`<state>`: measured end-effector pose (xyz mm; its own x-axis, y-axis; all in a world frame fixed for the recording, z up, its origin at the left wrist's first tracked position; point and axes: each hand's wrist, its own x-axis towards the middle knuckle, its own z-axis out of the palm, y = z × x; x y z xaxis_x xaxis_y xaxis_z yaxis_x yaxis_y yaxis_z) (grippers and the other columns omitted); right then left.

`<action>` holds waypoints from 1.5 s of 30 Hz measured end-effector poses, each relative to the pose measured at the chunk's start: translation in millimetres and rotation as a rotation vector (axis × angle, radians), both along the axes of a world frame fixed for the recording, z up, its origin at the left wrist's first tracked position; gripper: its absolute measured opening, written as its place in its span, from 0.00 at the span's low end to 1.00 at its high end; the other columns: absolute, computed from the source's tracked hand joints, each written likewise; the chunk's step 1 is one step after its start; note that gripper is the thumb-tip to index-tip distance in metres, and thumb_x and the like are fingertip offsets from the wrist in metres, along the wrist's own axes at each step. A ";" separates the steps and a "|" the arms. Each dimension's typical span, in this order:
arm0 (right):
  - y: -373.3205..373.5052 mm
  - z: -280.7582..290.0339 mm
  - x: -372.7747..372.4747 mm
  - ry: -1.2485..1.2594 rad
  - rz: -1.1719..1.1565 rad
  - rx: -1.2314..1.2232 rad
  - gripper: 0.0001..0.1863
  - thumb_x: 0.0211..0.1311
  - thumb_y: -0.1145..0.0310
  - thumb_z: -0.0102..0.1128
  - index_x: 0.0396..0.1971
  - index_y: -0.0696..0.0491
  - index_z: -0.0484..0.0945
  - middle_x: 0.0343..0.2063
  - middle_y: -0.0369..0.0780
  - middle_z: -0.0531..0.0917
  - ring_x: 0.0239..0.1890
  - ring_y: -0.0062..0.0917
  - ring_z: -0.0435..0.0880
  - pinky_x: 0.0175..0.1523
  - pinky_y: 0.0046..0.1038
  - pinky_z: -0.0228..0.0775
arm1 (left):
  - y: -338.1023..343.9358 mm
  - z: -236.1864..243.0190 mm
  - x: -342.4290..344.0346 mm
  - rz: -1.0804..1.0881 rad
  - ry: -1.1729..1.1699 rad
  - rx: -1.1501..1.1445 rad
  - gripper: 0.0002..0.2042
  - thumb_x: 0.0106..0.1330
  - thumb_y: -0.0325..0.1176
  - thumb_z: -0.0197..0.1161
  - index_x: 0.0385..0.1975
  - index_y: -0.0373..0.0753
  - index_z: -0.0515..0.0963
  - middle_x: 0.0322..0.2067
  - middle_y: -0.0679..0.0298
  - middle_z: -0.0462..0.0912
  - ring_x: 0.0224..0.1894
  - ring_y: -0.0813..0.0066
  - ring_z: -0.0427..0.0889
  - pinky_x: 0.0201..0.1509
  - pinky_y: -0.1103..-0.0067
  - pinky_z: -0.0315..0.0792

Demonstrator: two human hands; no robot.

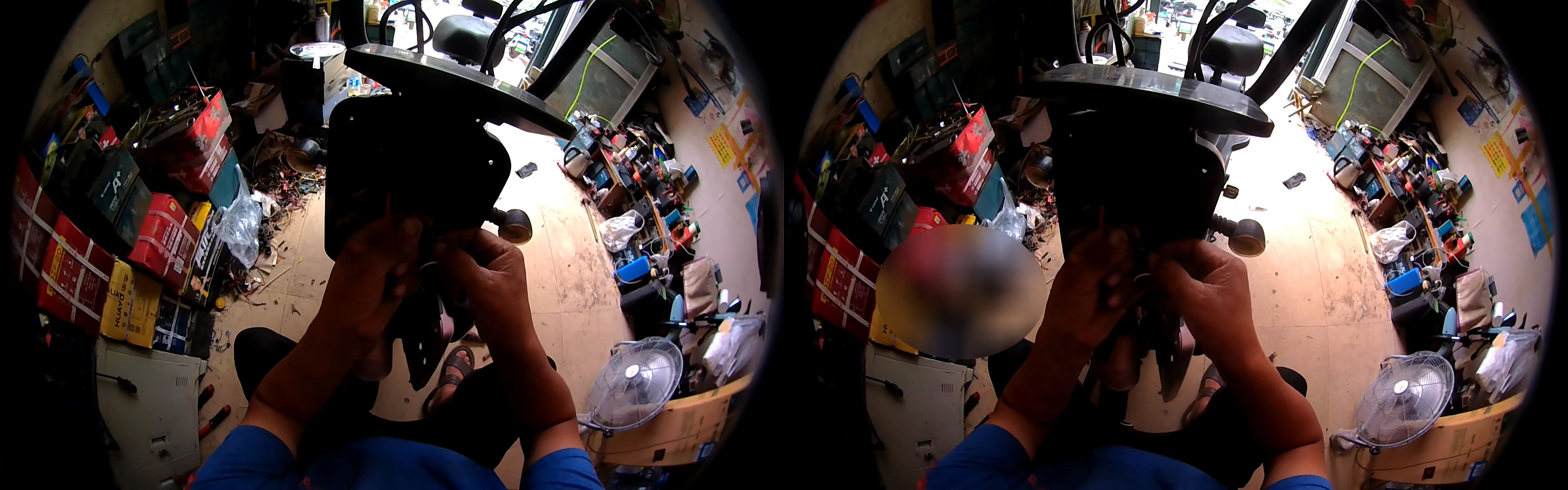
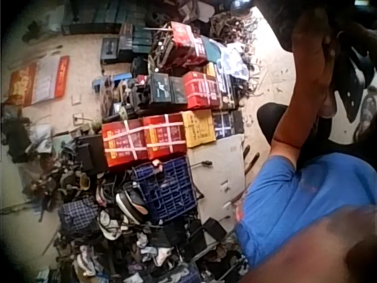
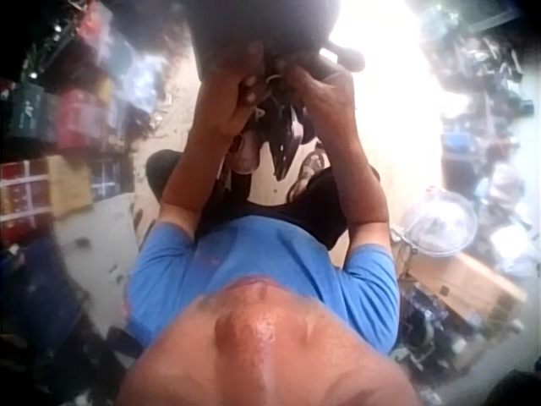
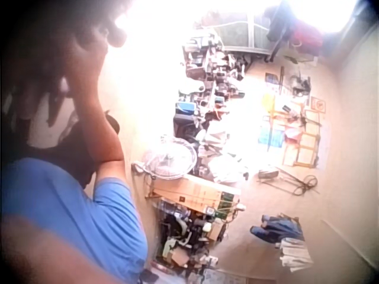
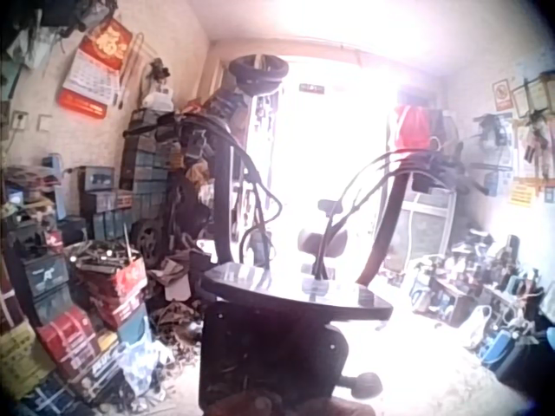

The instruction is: The person manipulates wires on a motorcycle's front panel, applying yellow tape to secure connections. They use pliers to cut or grip wires and eventually turn on the digital instrument cluster to verify the repair.

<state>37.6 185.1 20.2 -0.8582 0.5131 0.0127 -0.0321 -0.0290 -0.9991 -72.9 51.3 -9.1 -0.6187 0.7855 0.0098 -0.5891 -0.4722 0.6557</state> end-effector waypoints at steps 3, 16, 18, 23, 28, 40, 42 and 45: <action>-2.3 3.3 1.4 0.008 -0.006 0.017 0.10 0.72 0.69 0.67 0.43 0.61 0.86 0.32 0.37 0.89 0.30 0.14 0.84 0.34 0.17 0.74 | -3.1 -0.6 2.8 0.018 0.079 -0.071 0.13 0.77 0.40 0.64 0.51 0.39 0.78 0.26 0.73 0.72 0.23 0.87 0.70 0.24 0.87 0.64; 3.2 14.3 27.9 0.046 -0.002 0.140 0.09 0.70 0.72 0.70 0.43 0.62 0.86 0.30 0.38 0.90 0.25 0.13 0.83 0.28 0.16 0.72 | -13.3 -2.9 17.3 0.048 0.215 -0.175 0.18 0.69 0.24 0.66 0.58 0.36 0.76 0.45 0.58 0.87 0.37 0.76 0.86 0.33 0.83 0.78; 2.9 15.0 30.4 0.040 -0.011 0.155 0.08 0.69 0.72 0.70 0.42 0.62 0.87 0.29 0.38 0.90 0.24 0.12 0.82 0.27 0.16 0.72 | -12.9 3.8 22.4 0.111 0.337 -0.241 0.19 0.67 0.20 0.67 0.58 0.35 0.76 0.45 0.58 0.88 0.41 0.73 0.88 0.37 0.81 0.81; -1.2 18.4 33.3 0.056 -0.017 0.150 0.08 0.69 0.73 0.70 0.41 0.62 0.87 0.30 0.38 0.90 0.24 0.12 0.81 0.28 0.16 0.72 | -4.2 -4.9 27.0 0.252 0.553 -0.211 0.21 0.62 0.16 0.71 0.55 0.34 0.77 0.45 0.57 0.89 0.46 0.70 0.90 0.49 0.77 0.85; -5.1 23.9 32.4 0.095 0.028 0.191 0.07 0.68 0.80 0.68 0.44 0.62 0.85 0.35 0.41 0.90 0.34 0.20 0.89 0.38 0.20 0.80 | -6.2 -2.8 22.5 0.283 0.607 -0.395 0.22 0.60 0.17 0.74 0.54 0.32 0.77 0.45 0.58 0.89 0.48 0.72 0.89 0.53 0.76 0.84; -5.2 10.9 22.3 0.240 -0.099 0.409 0.10 0.65 0.78 0.71 0.44 0.59 0.84 0.34 0.37 0.89 0.37 0.18 0.89 0.46 0.21 0.81 | -6.9 -1.5 18.1 0.224 0.430 -0.171 0.25 0.61 0.19 0.75 0.59 0.33 0.76 0.49 0.58 0.87 0.50 0.71 0.88 0.53 0.76 0.85; -5.6 11.7 21.6 0.241 -0.109 0.440 0.09 0.65 0.78 0.71 0.44 0.59 0.83 0.34 0.38 0.89 0.38 0.18 0.89 0.46 0.21 0.81 | -6.4 -8.9 13.2 0.183 0.462 -0.165 0.24 0.62 0.18 0.74 0.59 0.34 0.76 0.48 0.58 0.87 0.49 0.72 0.88 0.52 0.76 0.85; -6.7 12.7 21.4 0.253 -0.133 0.472 0.09 0.65 0.79 0.70 0.44 0.60 0.83 0.34 0.38 0.89 0.38 0.18 0.89 0.45 0.21 0.81 | -8.3 -11.9 8.9 0.132 0.499 -0.169 0.23 0.64 0.18 0.72 0.59 0.35 0.77 0.47 0.58 0.87 0.47 0.72 0.89 0.50 0.76 0.85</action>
